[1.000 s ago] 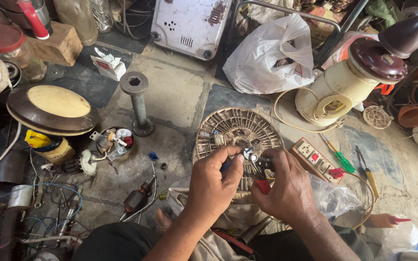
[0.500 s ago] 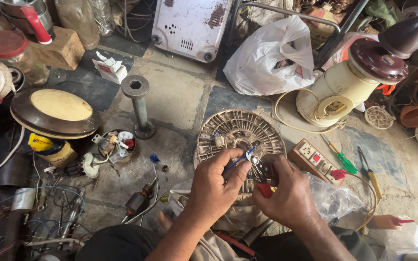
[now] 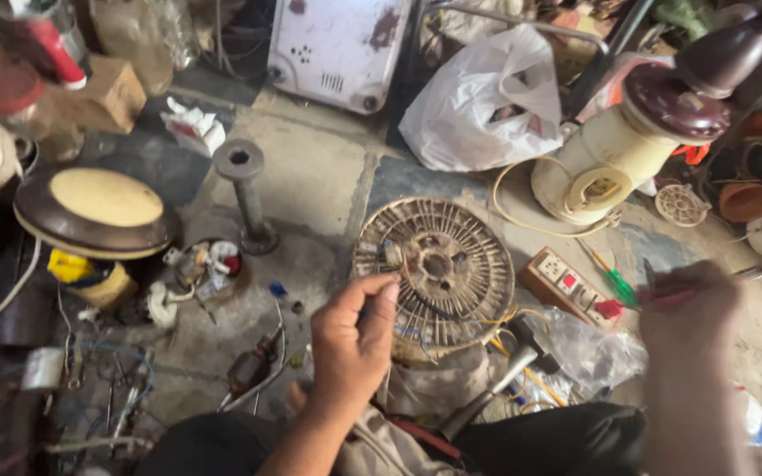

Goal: The person repairs a ceiling fan motor by hand, using pliers to strip and twist wires, and a metal bar to probe the internal components while sitting on the floor.

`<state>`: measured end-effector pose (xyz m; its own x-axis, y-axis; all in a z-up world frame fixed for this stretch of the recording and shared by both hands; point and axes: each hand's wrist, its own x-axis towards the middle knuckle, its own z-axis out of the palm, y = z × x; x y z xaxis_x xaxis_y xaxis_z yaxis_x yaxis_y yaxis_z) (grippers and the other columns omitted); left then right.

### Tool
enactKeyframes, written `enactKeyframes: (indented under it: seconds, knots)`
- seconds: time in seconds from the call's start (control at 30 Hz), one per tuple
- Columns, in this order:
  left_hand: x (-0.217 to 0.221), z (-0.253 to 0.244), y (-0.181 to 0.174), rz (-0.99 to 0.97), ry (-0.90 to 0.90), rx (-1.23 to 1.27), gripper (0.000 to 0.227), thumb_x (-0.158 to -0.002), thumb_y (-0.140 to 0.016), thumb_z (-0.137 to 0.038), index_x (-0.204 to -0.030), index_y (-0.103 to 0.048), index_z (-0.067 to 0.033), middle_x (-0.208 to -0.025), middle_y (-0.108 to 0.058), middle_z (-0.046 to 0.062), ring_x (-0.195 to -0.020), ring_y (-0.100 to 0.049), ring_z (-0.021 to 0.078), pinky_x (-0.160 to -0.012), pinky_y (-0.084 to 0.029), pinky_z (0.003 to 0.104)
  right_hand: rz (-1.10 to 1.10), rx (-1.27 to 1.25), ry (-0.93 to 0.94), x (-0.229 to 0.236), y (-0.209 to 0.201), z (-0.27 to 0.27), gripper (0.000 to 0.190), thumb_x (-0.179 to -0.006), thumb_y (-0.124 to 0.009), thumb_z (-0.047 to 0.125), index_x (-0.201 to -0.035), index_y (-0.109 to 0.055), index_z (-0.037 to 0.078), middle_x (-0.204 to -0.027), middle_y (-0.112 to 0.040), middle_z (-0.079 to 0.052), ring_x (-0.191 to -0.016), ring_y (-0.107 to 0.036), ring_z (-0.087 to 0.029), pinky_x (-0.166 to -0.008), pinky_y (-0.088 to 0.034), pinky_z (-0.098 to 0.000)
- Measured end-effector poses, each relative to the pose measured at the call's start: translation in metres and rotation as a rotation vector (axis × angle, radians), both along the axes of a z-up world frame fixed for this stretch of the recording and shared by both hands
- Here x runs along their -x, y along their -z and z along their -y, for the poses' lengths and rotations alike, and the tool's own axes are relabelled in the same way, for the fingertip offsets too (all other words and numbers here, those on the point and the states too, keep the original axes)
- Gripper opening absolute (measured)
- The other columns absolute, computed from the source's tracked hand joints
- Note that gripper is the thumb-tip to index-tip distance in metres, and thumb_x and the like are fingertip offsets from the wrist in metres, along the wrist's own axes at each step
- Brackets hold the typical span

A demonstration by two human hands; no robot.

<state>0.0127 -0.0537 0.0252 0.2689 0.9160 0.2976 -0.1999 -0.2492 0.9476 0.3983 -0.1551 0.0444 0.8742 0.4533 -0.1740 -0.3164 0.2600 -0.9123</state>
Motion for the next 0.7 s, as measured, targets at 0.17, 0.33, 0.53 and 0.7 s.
enactKeyframes:
  seconds: [0.17,0.33,0.53,0.7]
  knots:
    - [-0.023,0.001,0.002,0.137,0.142,0.229,0.026,-0.101,-0.064,-0.017,-0.122,-0.071,-0.0042,-0.071,-0.056,-0.008,-0.055,-0.041,0.0002,-0.048,-0.034,0.020,0.698,0.528,-0.204,-0.010,0.041,0.011,0.027,-0.095,-0.054,0.023,-0.112,-0.063,0.004,-0.100,-0.063,-0.006,-0.083,-0.057,-0.020,-0.074,-0.045,-0.0376]
    - [-0.023,-0.008,0.014,0.301,0.218,0.511,0.031,-0.100,-0.063,-0.015,-0.129,-0.069,-0.0064,-0.069,-0.047,-0.009,-0.055,-0.035,0.0007,-0.048,-0.028,0.020,1.207,0.714,-0.439,0.087,0.090,-0.035,0.085,-0.070,-0.086,0.042,-0.137,-0.055,0.001,-0.118,-0.064,-0.020,-0.109,-0.064,-0.032,-0.093,-0.052,-0.0492]
    - [-0.020,-0.027,0.036,0.376,0.235,0.518,0.025,-0.104,-0.067,-0.018,-0.115,-0.052,-0.0013,-0.073,-0.053,-0.004,-0.060,-0.044,0.0036,-0.050,-0.034,0.022,1.345,1.197,-0.561,0.152,0.063,-0.086,0.093,-0.073,-0.081,0.061,-0.147,-0.050,0.013,-0.144,-0.045,-0.024,-0.135,-0.040,-0.041,-0.111,-0.036,-0.0507]
    - [-0.014,-0.030,0.034,0.203,0.248,0.472,0.022,-0.097,-0.072,-0.022,-0.104,-0.063,-0.0029,-0.069,-0.058,-0.004,-0.052,-0.048,0.0047,-0.045,-0.036,0.023,1.344,0.883,-0.538,0.165,0.047,-0.081,0.078,-0.074,-0.080,0.050,-0.140,-0.060,0.012,-0.135,-0.056,-0.017,-0.119,-0.056,-0.034,-0.100,-0.047,-0.0450]
